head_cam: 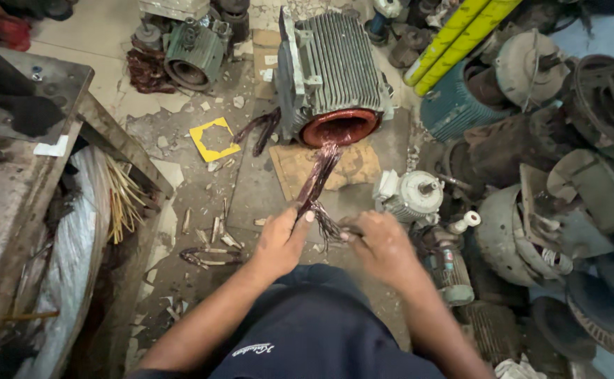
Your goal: The person sits in a workshop and pulls apart bundles of enameled copper wire taken from an electric motor stator, separating individual strands by hand and letting them hang from the bundle. The separated wires accumulate in the person's hands as the motor housing sits on the floor nearby.
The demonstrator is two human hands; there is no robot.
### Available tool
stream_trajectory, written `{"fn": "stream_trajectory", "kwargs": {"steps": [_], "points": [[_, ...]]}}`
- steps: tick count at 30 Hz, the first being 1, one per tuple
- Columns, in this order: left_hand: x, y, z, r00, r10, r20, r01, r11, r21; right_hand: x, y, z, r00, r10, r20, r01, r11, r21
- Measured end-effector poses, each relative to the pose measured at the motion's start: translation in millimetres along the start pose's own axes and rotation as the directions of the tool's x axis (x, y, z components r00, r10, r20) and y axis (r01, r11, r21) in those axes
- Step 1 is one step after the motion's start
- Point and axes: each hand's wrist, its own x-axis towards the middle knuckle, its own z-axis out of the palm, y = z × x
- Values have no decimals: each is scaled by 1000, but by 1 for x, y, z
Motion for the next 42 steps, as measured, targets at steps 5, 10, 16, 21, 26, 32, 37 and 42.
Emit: {"fn": "stream_trajectory", "kwargs": {"steps": [5,10,16,21,26,32,37,42], "points": [[6,14,-6,989,-128,72,127,992,17,24,-2,-33,989,117,-93,-124,990,-68],[9,33,-12,984,-143,101,148,988,-39,50,-27,-50,968,-48,-248,24,995,-100],[10,37,-18,995,-63,74,68,995,-66,60,-37,-47,968,-5,-249,-14,997,-76],[8,31,-18,999,-6,48,8,999,-48,56,-36,-51,948,-58,-313,24,994,-111],[8,25,-19,995,-78,58,78,997,8,43,-32,-55,972,-196,-131,150,942,-301],[14,13,-20,957,-282,74,285,958,-32,25,-20,-20,990,-140,-21,128,952,-278],[12,2,-12,962,-269,54,272,960,-66,9,-14,7,994,-105,-18,101,984,-148],[8,0,-10,950,-301,81,307,948,-83,27,12,-18,968,-214,-135,233,961,151]]}}
